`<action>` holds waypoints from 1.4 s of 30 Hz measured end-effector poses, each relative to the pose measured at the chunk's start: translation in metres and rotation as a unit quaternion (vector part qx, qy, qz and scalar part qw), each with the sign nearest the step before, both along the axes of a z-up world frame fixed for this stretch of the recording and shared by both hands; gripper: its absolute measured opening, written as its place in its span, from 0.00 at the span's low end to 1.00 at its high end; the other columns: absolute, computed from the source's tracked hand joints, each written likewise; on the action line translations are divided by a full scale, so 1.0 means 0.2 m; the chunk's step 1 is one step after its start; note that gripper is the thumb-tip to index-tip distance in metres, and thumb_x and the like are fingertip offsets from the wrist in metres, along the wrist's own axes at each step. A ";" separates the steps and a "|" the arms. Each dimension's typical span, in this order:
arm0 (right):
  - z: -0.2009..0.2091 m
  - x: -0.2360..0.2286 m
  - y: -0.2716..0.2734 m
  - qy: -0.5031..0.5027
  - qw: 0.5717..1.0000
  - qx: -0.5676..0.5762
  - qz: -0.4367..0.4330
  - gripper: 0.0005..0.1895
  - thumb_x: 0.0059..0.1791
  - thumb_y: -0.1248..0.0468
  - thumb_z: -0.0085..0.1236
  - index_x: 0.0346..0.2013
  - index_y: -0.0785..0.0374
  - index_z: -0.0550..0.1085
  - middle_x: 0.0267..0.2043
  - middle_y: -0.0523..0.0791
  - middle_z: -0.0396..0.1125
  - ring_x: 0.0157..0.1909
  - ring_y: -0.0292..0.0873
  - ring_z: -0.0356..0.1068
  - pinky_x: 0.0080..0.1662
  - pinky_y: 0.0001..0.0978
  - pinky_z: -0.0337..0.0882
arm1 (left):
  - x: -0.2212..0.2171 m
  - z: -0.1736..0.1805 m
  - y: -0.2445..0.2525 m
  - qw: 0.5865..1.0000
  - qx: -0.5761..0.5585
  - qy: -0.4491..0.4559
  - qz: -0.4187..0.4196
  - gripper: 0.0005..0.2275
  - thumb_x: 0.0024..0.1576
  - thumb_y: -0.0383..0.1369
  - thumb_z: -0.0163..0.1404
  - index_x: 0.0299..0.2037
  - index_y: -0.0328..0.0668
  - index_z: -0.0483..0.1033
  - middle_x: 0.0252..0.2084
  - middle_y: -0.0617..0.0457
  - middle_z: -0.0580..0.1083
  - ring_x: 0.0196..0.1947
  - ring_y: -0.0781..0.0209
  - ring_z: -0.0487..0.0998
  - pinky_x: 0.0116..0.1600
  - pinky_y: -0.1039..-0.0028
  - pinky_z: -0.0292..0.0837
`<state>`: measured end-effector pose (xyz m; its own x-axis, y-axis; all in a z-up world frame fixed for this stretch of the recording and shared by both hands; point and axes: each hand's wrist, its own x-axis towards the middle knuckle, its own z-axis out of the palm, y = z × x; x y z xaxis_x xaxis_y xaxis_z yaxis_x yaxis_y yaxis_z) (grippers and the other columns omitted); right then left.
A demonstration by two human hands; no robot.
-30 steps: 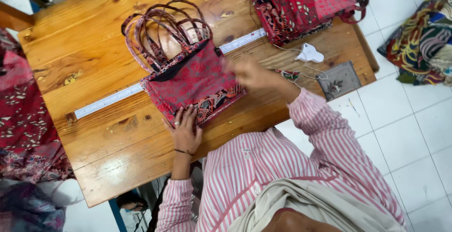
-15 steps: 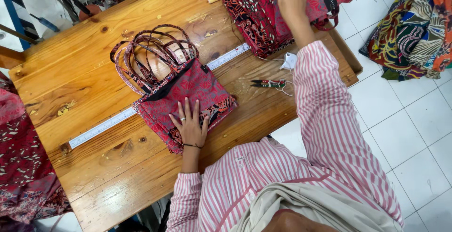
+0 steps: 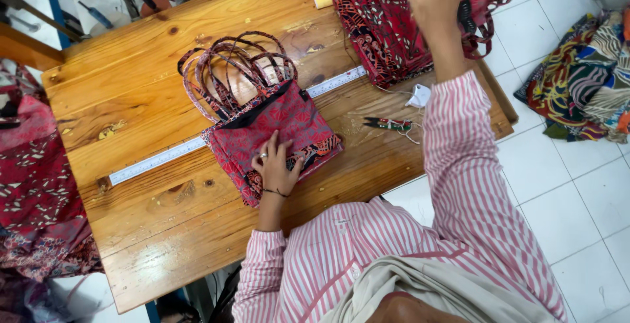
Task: The person folds multiple patterned fabric tote bags on a wooden table, aligning edges and smoothing surfaces. The person places the folded bags into a cardboard box and continues folding additional bags.
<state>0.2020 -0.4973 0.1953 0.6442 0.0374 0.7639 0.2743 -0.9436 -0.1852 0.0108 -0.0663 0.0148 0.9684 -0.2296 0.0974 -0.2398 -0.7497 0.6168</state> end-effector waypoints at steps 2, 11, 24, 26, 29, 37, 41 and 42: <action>0.08 -0.19 0.23 0.032 0.992 -0.037 0.114 0.11 0.50 0.72 0.56 0.47 0.69 0.77 0.39 0.54 0.71 0.38 0.58 0.72 0.39 0.49 0.69 | 0.06 -0.01 -0.01 0.995 -0.068 0.070 0.000 0.25 0.57 0.54 0.49 0.61 0.53 0.72 0.70 0.55 0.67 0.69 0.55 0.65 0.71 0.48 0.49; -0.41 -0.72 1.18 0.135 0.837 -0.253 0.465 0.25 0.51 0.63 0.51 0.63 0.60 0.70 0.65 0.49 0.66 0.66 0.48 0.67 0.65 0.42 0.67 | 0.28 -0.17 0.51 0.553 -0.807 0.157 0.138 0.41 0.58 0.60 0.46 0.75 0.41 0.53 0.70 0.46 0.65 0.69 0.46 0.67 0.73 0.55 0.61; -0.51 -0.65 0.98 0.222 0.896 -0.175 0.341 0.30 0.52 0.70 0.47 0.71 0.59 0.66 0.75 0.52 0.59 0.74 0.57 0.58 0.64 0.47 0.65 | 0.38 -0.26 0.79 0.795 -0.545 0.173 0.201 0.29 0.62 0.39 0.53 0.70 0.32 0.61 0.66 0.45 0.70 0.63 0.55 0.73 0.67 0.67 0.67; -0.54 -0.71 1.01 0.209 0.898 -0.170 0.349 0.29 0.52 0.69 0.48 0.70 0.60 0.67 0.74 0.52 0.59 0.74 0.58 0.58 0.64 0.49 0.65 | 0.29 -0.13 0.81 0.819 -0.503 0.185 0.204 0.29 0.63 0.41 0.52 0.71 0.32 0.61 0.66 0.45 0.71 0.63 0.55 0.73 0.67 0.67 0.67; -0.61 -0.80 1.06 0.228 0.888 -0.161 0.366 0.33 0.45 0.70 0.49 0.68 0.61 0.68 0.73 0.52 0.58 0.73 0.59 0.57 0.66 0.52 0.61 | 0.12 0.08 0.74 0.895 -0.084 0.230 0.373 0.35 0.60 0.45 0.52 0.76 0.42 0.55 0.51 0.36 0.78 0.53 0.43 0.77 0.62 0.60 0.69; -0.41 -0.29 0.52 0.163 0.963 0.087 0.197 0.20 0.53 0.79 0.44 0.58 0.68 0.73 0.61 0.57 0.70 0.66 0.58 0.69 0.72 0.48 0.59 | 0.09 0.32 0.48 0.966 0.138 -0.093 0.198 0.35 0.63 0.53 0.55 0.78 0.53 0.56 0.81 0.41 0.49 0.81 0.35 0.40 0.76 0.33 0.30; -0.39 0.03 0.16 0.099 0.993 0.056 0.013 0.17 0.51 0.68 0.59 0.54 0.72 0.73 0.54 0.63 0.70 0.53 0.66 0.70 0.55 0.53 0.69 | 0.18 0.18 0.36 0.974 0.159 -0.057 0.150 0.40 0.59 0.59 0.51 0.78 0.50 0.54 0.80 0.36 0.43 0.79 0.33 0.35 0.71 0.28 0.25; -0.41 0.09 0.09 0.101 0.995 0.023 -0.009 0.17 0.49 0.66 0.61 0.51 0.72 0.75 0.51 0.64 0.71 0.49 0.67 0.71 0.51 0.55 0.70 | 0.20 0.15 0.36 0.975 0.157 -0.061 0.147 0.42 0.58 0.61 0.51 0.78 0.48 0.53 0.80 0.35 0.41 0.79 0.33 0.35 0.70 0.27 0.25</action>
